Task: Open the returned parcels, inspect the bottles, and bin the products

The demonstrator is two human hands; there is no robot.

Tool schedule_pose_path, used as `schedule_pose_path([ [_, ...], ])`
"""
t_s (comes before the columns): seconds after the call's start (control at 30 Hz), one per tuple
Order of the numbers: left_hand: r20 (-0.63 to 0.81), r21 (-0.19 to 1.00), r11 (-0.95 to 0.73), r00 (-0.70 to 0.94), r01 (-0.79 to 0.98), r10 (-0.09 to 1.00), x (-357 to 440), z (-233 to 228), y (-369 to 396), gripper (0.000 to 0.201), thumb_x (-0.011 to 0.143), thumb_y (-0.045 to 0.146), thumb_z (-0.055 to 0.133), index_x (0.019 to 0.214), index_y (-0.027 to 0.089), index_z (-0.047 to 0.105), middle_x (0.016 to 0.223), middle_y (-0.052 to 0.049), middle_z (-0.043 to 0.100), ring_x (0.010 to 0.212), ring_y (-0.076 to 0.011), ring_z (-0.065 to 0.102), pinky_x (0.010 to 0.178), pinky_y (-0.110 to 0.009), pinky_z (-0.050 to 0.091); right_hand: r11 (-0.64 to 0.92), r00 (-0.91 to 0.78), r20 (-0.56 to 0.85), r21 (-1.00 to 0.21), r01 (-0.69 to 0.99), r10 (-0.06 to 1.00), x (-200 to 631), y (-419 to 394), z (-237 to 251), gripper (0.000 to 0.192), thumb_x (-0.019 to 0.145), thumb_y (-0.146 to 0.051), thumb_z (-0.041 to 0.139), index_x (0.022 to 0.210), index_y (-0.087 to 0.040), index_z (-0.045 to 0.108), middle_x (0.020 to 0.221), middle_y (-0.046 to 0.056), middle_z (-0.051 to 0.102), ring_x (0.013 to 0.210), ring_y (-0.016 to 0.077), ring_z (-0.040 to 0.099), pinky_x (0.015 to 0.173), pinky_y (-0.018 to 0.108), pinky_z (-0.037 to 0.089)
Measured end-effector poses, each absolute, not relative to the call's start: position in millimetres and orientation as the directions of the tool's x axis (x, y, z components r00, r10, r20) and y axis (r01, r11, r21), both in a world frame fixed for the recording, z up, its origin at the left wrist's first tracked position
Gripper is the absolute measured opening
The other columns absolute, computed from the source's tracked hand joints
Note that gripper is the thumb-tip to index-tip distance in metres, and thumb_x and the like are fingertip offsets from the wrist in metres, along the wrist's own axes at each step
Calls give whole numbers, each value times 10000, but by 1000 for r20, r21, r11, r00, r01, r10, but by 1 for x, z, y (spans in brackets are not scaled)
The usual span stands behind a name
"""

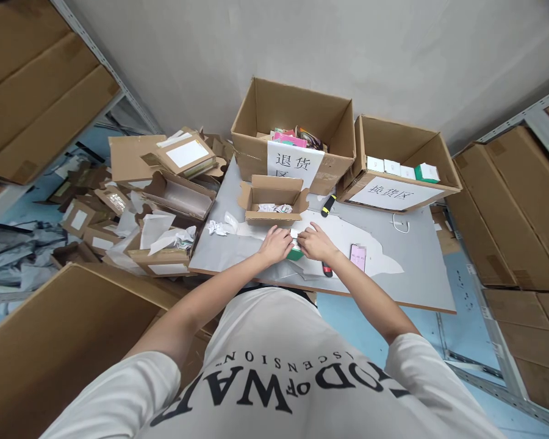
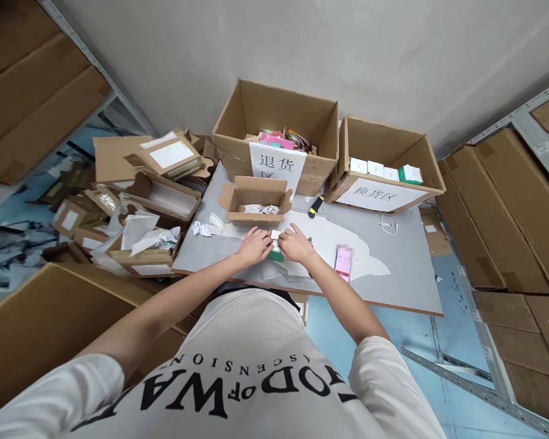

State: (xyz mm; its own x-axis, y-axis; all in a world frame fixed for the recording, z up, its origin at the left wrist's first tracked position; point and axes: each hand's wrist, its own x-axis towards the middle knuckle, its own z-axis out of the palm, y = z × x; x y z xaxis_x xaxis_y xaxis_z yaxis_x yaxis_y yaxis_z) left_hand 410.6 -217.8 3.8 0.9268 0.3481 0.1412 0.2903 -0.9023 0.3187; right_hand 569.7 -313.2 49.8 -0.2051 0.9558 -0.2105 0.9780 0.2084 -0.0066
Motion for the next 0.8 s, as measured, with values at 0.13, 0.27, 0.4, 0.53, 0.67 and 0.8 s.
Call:
schedule_pose_path([
  [0.13,137,361,-881,917,305,374,410,1,-217,245,914,304,433,1015,216,638,1027,-83,597,993,-236,539,1043,-460,317,73,-73,-206,-10,997,976,566,-316,57,395,885,-208,460,1270,-148,526,1177,152,646,1050,289,550,976,437,276],
  [0.27,141,377,-891,935,252,324,414,0,-220,321,900,232,411,1169,225,586,1098,-92,561,1039,-234,513,1003,-433,349,-70,73,-272,21,997,960,564,-310,62,333,916,-189,396,1201,-143,562,1000,151,708,973,276,614,882,389,314],
  [0.4,136,397,-900,958,181,253,419,2,-222,277,852,164,423,1040,223,618,1113,-92,550,1044,-236,493,980,-418,367,-134,133,-343,20,991,930,565,-302,64,349,920,-151,384,1240,-179,521,941,118,726,898,248,666,814,352,338],
  [0.53,129,441,-872,947,211,294,417,4,-222,222,784,147,482,978,185,582,1029,-96,563,989,-239,496,950,-400,392,-89,83,-384,0,996,920,568,-299,62,347,861,-202,524,1208,-205,518,1018,102,717,971,259,655,806,336,359],
  [0.67,123,474,-855,945,211,302,409,3,-223,106,813,294,543,851,198,569,959,-83,566,941,-243,515,907,-404,415,-2,19,-388,43,999,921,568,-298,61,305,806,-214,603,1107,-183,560,1038,120,708,982,277,640,822,358,357],
  [0.8,65,530,-801,928,280,367,409,-3,-224,295,775,485,632,776,201,551,908,-71,573,914,-247,550,867,-418,441,97,-50,-339,123,988,939,560,-293,56,290,825,-187,587,1113,-158,580,1033,148,708,982,286,617,853,402,328],
])
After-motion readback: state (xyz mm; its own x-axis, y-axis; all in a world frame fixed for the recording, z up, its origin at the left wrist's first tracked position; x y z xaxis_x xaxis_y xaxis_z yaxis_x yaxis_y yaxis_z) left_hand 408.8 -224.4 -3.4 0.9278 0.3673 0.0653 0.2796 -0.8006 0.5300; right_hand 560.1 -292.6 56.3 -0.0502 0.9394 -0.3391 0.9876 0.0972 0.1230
